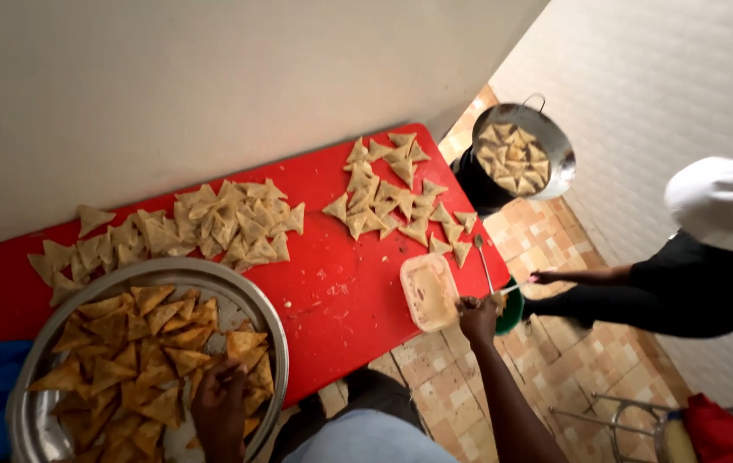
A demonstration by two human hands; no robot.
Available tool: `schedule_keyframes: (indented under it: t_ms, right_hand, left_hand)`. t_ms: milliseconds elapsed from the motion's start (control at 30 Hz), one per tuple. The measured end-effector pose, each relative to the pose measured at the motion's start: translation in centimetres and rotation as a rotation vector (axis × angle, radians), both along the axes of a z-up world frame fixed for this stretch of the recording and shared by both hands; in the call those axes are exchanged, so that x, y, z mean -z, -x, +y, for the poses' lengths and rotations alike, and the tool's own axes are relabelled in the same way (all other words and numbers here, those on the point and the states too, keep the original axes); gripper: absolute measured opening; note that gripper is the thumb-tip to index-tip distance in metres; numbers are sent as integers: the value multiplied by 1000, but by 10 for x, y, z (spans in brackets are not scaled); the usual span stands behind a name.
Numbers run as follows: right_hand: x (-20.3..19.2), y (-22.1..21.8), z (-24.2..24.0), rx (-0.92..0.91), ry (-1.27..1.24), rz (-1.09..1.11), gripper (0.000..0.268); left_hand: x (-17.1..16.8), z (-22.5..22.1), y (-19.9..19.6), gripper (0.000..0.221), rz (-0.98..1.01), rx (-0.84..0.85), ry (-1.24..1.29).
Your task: Arranging and sorting samosas on a table and into a metal tray
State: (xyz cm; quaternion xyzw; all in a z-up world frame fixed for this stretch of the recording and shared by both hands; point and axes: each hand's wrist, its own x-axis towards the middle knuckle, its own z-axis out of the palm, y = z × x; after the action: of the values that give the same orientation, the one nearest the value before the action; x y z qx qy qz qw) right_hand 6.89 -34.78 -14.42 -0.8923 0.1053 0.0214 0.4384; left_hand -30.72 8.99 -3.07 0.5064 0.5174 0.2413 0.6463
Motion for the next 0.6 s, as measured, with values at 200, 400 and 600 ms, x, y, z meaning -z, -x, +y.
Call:
schedule_keyframes:
  t_ms: [200,400,600]
  right_hand:
    - [33,9,-7,27,337,-81,30]
    - [-109,42,98,-296,225,-315,53]
    - [-92,27,193,-503,-389,81,57]
  left_hand:
    - [2,-5,-23,16,-59,78,-77]
    - [-17,-9,-53,21,-71,104,-38]
    - [30,-19,-101,29,-44,384,-181]
